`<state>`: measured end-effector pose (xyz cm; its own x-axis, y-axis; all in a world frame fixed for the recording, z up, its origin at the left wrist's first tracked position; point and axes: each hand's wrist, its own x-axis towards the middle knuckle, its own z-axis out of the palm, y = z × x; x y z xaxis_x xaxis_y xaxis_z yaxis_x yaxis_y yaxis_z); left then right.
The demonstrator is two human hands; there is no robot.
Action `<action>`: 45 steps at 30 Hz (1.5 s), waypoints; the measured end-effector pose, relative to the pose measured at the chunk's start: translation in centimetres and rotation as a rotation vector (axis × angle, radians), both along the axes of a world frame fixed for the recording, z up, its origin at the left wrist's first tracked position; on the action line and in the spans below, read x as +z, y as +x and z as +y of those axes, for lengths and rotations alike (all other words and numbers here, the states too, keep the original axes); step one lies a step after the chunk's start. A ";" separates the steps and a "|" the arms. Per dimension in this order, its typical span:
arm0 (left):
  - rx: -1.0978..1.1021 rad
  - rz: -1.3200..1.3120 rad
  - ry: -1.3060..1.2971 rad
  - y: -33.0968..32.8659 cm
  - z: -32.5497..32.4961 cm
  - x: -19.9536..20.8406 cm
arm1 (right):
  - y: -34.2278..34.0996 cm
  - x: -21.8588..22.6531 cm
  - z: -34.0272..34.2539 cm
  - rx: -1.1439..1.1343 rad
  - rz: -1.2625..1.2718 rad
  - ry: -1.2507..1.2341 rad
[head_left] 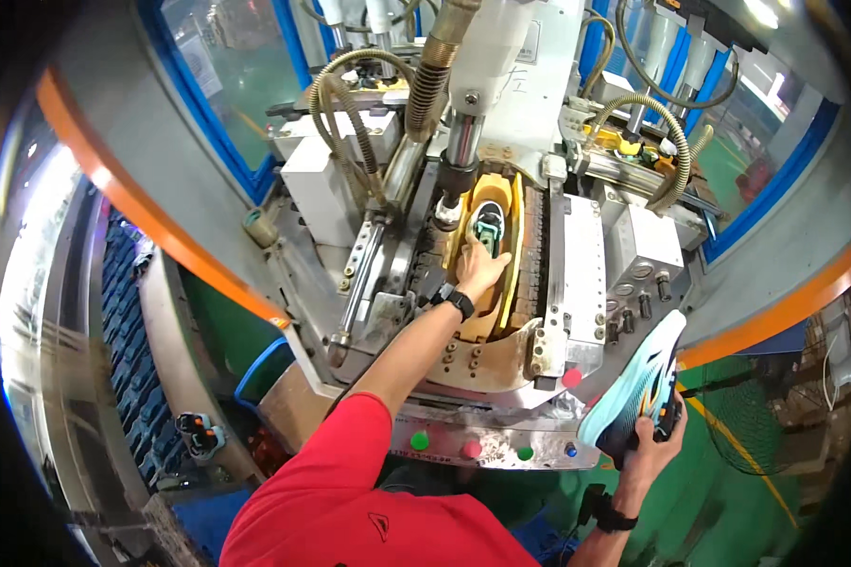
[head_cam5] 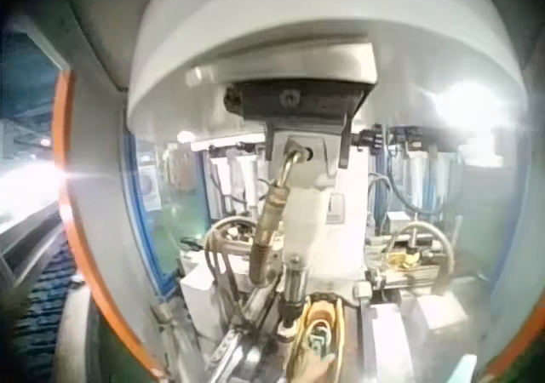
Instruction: Operating an industrial machine to attach and press soles onto shoes.
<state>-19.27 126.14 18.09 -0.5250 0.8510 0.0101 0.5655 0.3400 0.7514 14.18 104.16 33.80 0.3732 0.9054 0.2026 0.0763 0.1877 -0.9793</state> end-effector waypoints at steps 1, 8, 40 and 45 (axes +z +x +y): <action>-0.007 -0.037 -0.080 1.1 0.8 0.4 | 0.7 -0.1 0.7 -0.030 -0.012 -0.003; 0.145 -1.221 0.062 -3.5 -2.6 1.7 | -2.0 2.5 13.9 0.103 -0.415 -0.028; 0.804 -1.153 0.521 -1.9 -52.4 11.7 | -25.1 -17.3 -6.0 0.951 -0.680 0.281; 0.776 -1.184 0.538 0.6 -52.0 12.3 | -25.0 -28.2 -7.2 1.065 -0.837 0.269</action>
<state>-18.67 74.18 30.35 -0.7566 0.4007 -0.5167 -0.6212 -0.1939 0.7593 -10.82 96.94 5.58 -0.7861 0.5723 0.2335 0.3204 0.7004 -0.6378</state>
